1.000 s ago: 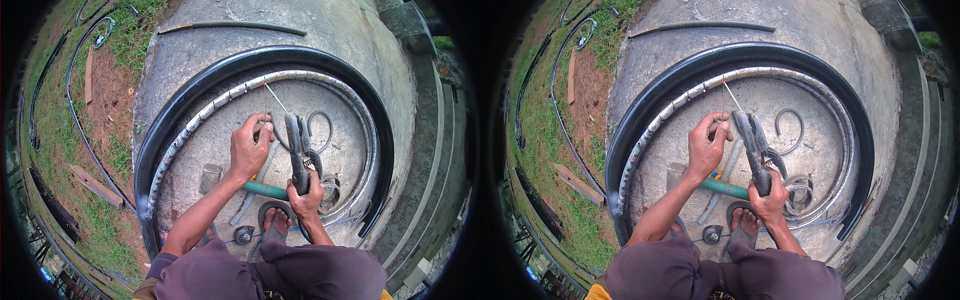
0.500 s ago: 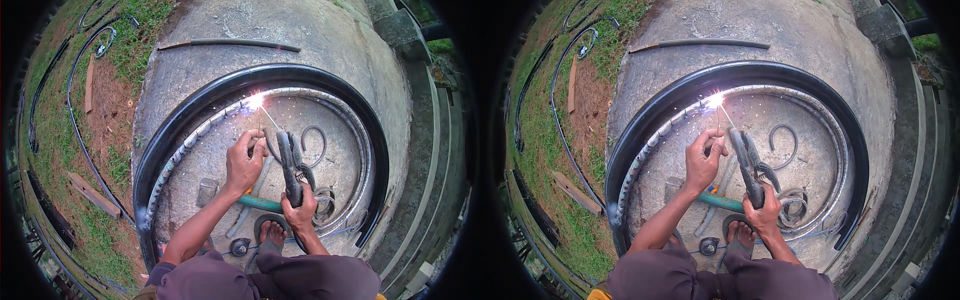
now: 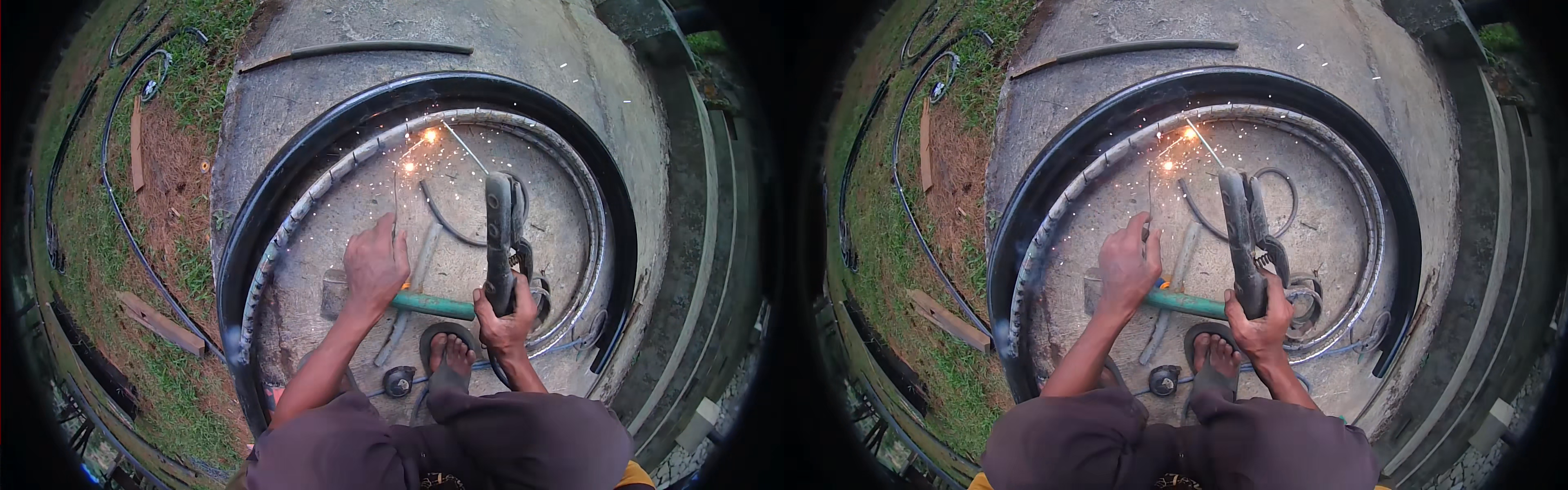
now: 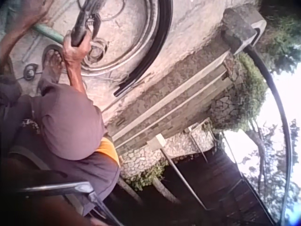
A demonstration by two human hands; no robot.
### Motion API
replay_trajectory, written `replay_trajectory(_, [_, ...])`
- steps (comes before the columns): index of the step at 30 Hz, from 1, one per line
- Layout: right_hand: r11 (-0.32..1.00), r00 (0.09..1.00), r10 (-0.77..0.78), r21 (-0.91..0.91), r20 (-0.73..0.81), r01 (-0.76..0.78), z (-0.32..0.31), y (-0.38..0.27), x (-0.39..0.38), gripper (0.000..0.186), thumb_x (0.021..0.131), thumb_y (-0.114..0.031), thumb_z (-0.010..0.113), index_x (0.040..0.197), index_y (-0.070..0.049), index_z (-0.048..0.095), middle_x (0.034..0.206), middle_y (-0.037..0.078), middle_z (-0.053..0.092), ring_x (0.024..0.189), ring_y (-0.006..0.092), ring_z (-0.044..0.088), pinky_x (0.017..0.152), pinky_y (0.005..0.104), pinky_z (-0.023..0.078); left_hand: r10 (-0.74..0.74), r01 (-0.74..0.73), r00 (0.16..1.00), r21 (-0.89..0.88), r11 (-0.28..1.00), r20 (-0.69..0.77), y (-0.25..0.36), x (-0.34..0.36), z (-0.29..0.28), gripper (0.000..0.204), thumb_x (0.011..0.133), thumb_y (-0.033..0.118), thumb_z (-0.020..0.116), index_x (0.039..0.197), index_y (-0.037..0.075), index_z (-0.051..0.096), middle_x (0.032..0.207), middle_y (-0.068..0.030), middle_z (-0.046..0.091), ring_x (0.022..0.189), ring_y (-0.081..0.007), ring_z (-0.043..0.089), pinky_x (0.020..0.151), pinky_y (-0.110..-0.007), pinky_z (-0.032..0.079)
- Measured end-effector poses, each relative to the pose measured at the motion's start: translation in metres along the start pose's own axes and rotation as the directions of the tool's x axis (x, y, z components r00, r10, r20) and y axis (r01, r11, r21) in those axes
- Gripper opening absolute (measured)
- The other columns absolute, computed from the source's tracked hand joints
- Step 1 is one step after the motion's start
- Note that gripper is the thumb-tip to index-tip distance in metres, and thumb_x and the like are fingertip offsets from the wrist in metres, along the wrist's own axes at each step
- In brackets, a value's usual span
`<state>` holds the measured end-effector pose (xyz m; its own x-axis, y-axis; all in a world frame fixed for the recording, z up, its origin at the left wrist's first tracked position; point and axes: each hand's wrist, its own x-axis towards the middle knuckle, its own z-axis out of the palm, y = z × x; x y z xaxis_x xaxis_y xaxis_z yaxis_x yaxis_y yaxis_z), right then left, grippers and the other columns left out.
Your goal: The person welds metal components onto a circular frame using an arc welder, then rearranges various curved metal pieces within the frame and uses an angle grinder.
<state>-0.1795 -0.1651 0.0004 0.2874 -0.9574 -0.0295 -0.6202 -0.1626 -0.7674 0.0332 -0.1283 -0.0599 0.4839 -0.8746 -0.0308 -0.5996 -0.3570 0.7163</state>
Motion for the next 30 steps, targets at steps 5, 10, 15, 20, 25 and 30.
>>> replay_trajectory(5, [0.998,0.998,0.048,0.042,0.042,-0.050,0.010,-0.014,-0.016,0.039,0.077,-0.012,0.080,0.109,0.000,0.062,0.076,0.008,0.067,0.065,0.0169,0.066,0.061,0.0326,0.053,0.122,-0.099,0.990,0.253,0.962,-0.074,0.002,-0.005,-0.015,0.046,0.087,0.016,0.067,0.129,0.001,0.057,0.115,-0.0197,0.066,0.108,-0.0350,0.061,0.100,-0.046,0.041])
replay_trajectory(10, [0.996,0.995,0.037,0.079,0.094,-0.044,0.018,-0.032,-0.027,0.038,0.077,-0.014,0.080,0.108,0.000,0.063,0.077,0.010,0.068,0.067,0.0185,0.068,0.063,0.0329,0.054,0.243,-0.237,0.967,0.075,0.968,-0.076,0.012,-0.037,-0.038,0.044,0.086,0.014,0.069,0.126,0.000,0.058,0.119,-0.0178,0.064,0.108,-0.0361,0.061,0.100,-0.045,0.042])
replay_trajectory(15, [0.992,0.998,0.032,0.118,0.052,-0.038,0.017,-0.049,-0.037,0.029,0.078,-0.013,0.078,0.098,0.000,0.061,0.075,0.003,0.060,0.066,0.0095,0.057,0.059,0.0287,0.048,0.339,-0.327,0.939,-0.168,0.930,0.052,0.026,-0.081,-0.030,0.036,0.084,0.010,0.071,0.117,0.000,0.061,0.114,-0.0172,0.065,0.106,-0.0353,0.061,0.094,-0.045,0.045])
replay_trajectory(20, [0.998,0.998,-0.044,0.036,-0.034,0.045,-0.008,-0.057,-0.050,0.033,0.076,-0.011,0.078,0.101,0.001,0.062,0.078,0.008,0.064,0.068,0.0169,0.063,0.062,0.0326,0.051,0.475,-0.426,0.872,-0.293,0.856,0.120,0.041,-0.108,-0.011,0.034,0.086,0.009,0.066,0.118,-0.002,0.060,0.109,-0.0175,0.066,0.104,-0.0334,0.062,0.093,-0.045,0.046])
replay_trajectory(25, [0.998,0.982,-0.030,-0.068,-0.184,0.018,-0.063,-0.065,-0.081,0.039,0.072,-0.012,0.079,0.105,0.002,0.064,0.086,0.017,0.070,0.077,0.0309,0.073,0.069,0.0369,0.056,0.606,-0.477,0.763,-0.435,0.764,0.227,0.074,-0.118,0.017,0.033,0.088,0.012,0.066,0.118,0.000,0.061,0.109,-0.0180,0.066,0.102,-0.0350,0.063,0.092,-0.044,0.047])
replay_trajectory(30, [0.996,0.927,0.063,-0.031,-0.370,-0.081,-0.092,-0.063,-0.113,0.037,0.073,-0.014,0.079,0.104,0.001,0.063,0.082,0.016,0.069,0.075,0.0311,0.073,0.067,0.0368,0.056,0.627,-0.434,0.711,-0.505,0.746,0.317,0.090,-0.127,0.044,0.033,0.089,0.015,0.067,0.118,0.001,0.062,0.106,-0.0191,0.068,0.098,-0.0368,0.064,0.089,-0.045,0.048])
